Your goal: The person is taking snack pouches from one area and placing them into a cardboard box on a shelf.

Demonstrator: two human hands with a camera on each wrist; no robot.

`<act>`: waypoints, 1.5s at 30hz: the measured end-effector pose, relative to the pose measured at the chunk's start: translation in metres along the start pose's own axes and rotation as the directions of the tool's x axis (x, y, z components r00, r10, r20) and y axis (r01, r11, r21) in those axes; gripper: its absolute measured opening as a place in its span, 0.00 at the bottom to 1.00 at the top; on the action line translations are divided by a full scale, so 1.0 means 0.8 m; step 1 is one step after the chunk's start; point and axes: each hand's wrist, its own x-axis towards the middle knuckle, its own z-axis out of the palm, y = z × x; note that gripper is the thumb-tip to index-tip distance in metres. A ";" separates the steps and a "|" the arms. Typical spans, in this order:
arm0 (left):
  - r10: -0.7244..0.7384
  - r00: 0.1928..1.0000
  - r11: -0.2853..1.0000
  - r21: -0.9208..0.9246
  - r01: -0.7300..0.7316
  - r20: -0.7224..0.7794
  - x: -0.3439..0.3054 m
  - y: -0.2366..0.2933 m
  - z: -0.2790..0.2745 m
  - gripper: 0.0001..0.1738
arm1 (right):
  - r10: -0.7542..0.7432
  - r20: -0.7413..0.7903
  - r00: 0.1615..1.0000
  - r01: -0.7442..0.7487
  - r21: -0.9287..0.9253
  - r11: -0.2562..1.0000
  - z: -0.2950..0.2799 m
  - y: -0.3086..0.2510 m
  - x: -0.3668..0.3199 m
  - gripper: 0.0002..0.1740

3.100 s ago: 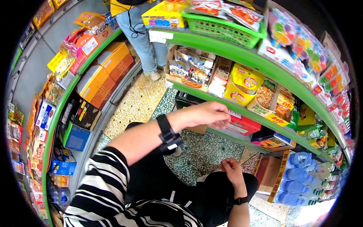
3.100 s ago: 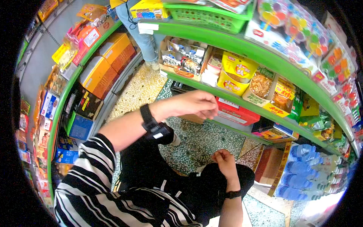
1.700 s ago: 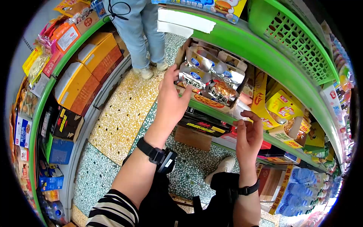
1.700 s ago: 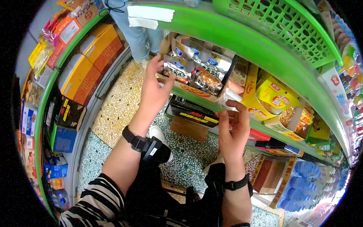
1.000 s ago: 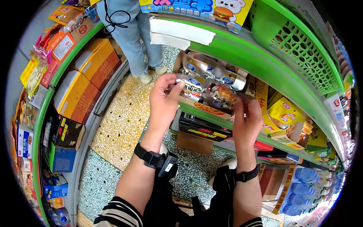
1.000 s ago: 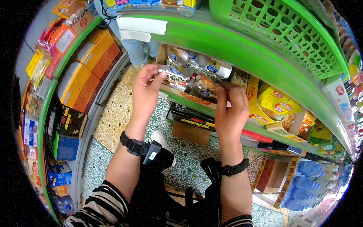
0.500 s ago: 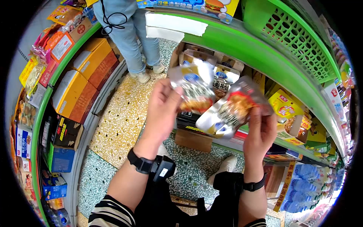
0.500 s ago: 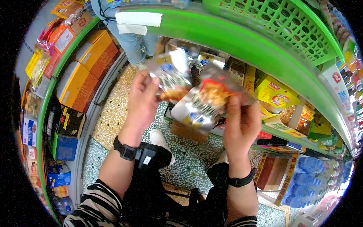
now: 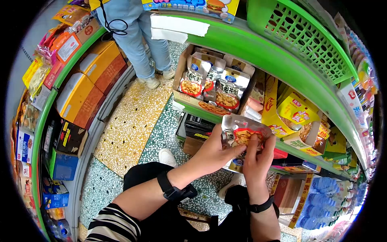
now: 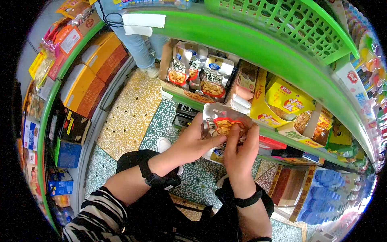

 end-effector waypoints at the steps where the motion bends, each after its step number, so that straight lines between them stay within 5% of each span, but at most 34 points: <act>1: -0.032 0.999 0.999 -0.011 0.032 -0.007 0.002 0.000 0.000 0.34 | -0.039 -0.003 0.999 0.039 0.028 0.999 0.004 -0.001 -0.001 0.07; 9: -0.038 0.994 0.996 -0.082 0.030 -0.100 0.003 0.008 -0.006 0.29 | -0.135 0.109 0.985 0.131 0.043 0.990 0.020 -0.008 0.009 0.10; 14: 0.046 0.970 0.986 -0.144 -0.082 -0.240 0.007 0.032 -0.045 0.27 | 0.047 0.081 0.996 -0.068 0.277 0.959 0.029 -0.035 0.040 0.10; 20: 0.029 0.910 0.938 -0.304 -0.167 -0.413 0.003 0.054 -0.098 0.28 | -0.189 0.004 0.982 0.189 -0.057 0.980 0.071 -0.029 0.067 0.11; 22: -0.030 0.886 0.901 -0.397 -0.177 -0.464 0.000 0.060 -0.107 0.27 | -0.298 0.059 0.953 0.304 -0.204 0.931 0.088 -0.038 0.070 0.13; 25: -0.021 0.883 0.901 -0.391 -0.186 -0.468 -0.001 0.064 -0.112 0.25 | -0.151 0.093 0.984 0.161 -0.108 0.981 0.126 -0.038 0.074 0.25; 29: -0.023 0.874 0.915 -0.361 -0.177 -0.486 0.000 0.055 -0.124 0.23 | -0.141 0.075 0.987 0.153 -0.204 0.967 0.152 -0.035 0.081 0.38; 31: -0.041 0.891 0.901 -0.402 -0.162 -0.453 0.002 0.045 -0.134 0.23 | -0.007 0.088 0.996 0.010 -0.033 0.999 0.154 -0.058 0.086 0.42; 34: -0.071 0.883 0.905 -0.402 -0.139 -0.464 0.004 0.052 -0.135 0.25 | -0.130 0.021 0.991 0.132 -0.087 0.987 0.167 -0.042 0.091 0.46; 39: -0.007 0.867 0.926 -0.331 -0.183 -0.499 0.005 0.048 -0.137 0.25 | -0.109 0.057 0.992 0.120 -0.254 0.960 0.168 -0.034 0.094 0.21; 45: 0.035 0.866 0.947 -0.261 -0.189 -0.499 0.004 0.045 -0.138 0.28 | -0.198 0.039 0.979 0.202 -0.203 0.958 0.171 -0.038 0.089 0.17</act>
